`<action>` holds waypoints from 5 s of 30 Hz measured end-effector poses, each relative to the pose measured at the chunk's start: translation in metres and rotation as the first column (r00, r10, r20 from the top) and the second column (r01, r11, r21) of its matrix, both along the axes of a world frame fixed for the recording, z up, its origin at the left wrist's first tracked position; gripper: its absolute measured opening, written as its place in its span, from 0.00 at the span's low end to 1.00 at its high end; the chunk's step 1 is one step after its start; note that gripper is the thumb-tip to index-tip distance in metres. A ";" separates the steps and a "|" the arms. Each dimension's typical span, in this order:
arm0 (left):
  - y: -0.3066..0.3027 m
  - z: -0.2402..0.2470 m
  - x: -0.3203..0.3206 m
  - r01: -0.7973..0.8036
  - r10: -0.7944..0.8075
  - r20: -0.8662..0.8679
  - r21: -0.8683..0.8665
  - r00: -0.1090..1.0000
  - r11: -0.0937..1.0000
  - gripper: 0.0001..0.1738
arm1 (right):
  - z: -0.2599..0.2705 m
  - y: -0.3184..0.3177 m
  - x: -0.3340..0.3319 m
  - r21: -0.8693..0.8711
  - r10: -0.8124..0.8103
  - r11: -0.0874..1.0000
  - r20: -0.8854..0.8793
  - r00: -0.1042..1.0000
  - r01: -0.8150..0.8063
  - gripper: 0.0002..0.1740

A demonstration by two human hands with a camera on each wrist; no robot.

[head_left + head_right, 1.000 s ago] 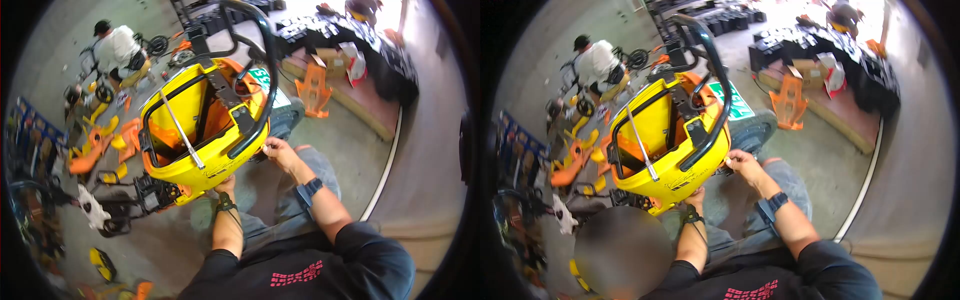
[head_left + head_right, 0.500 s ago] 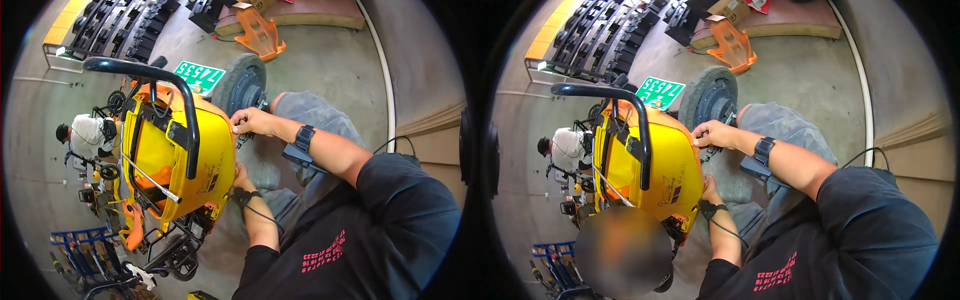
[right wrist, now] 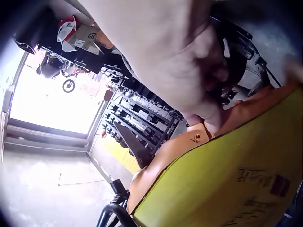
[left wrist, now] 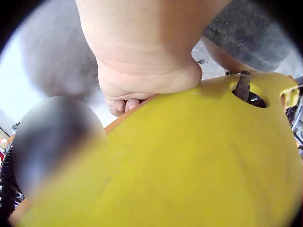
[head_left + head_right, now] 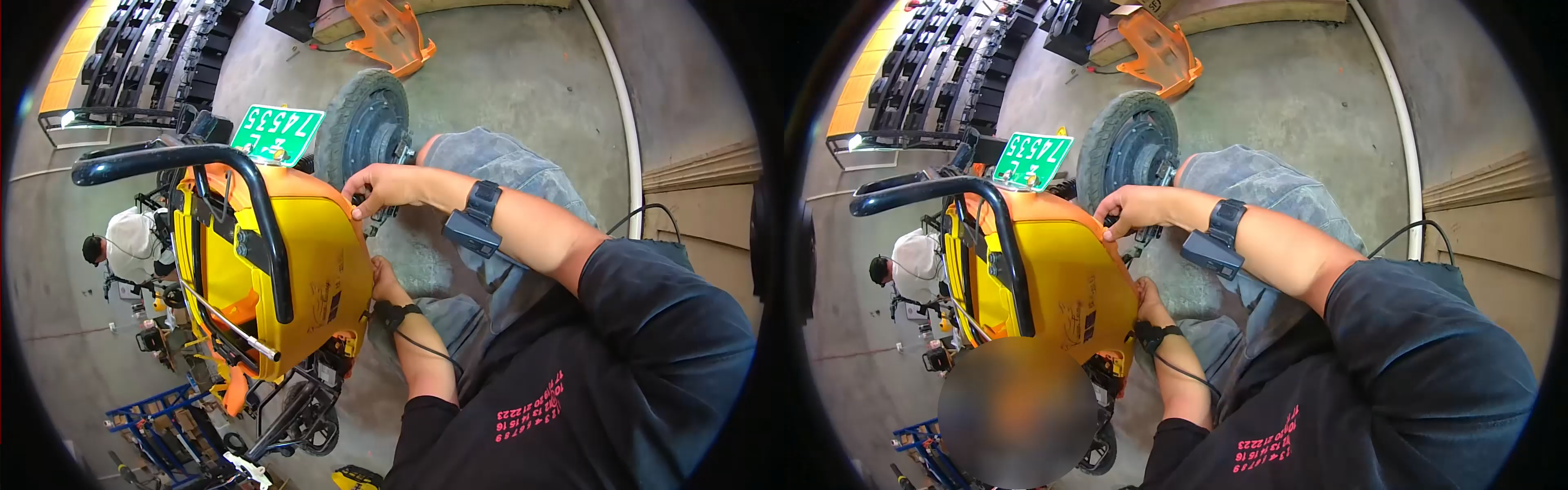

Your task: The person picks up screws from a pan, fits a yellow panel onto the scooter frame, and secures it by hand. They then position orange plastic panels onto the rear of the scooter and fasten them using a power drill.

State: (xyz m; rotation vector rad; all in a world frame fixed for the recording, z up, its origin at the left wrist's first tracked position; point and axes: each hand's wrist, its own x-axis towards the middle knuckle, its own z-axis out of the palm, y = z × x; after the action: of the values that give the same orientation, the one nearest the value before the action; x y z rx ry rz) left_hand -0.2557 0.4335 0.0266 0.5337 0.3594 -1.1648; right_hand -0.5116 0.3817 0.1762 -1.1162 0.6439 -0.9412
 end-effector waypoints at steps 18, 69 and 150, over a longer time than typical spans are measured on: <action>-0.002 0.002 0.007 0.013 -0.014 0.042 0.016 0.999 1.000 0.15 | -0.016 0.005 0.021 -0.140 -0.304 0.940 0.063 0.951 0.310 0.17; -0.012 -0.030 0.024 0.052 -0.052 -0.019 -0.033 0.998 0.998 0.16 | -0.012 0.064 0.030 -0.364 -0.542 0.811 -0.170 0.823 0.459 0.16; 0.035 -0.023 0.008 0.035 -0.045 0.112 0.089 0.993 0.995 0.15 | 0.024 0.061 0.013 0.267 -0.474 0.841 -0.055 0.879 0.470 0.09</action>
State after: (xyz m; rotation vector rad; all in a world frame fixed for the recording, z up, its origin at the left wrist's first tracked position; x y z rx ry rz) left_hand -0.2479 0.4683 0.0040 0.6826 0.3035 -1.1555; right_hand -0.4988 0.4430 0.2004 -0.7088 1.0365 -1.2343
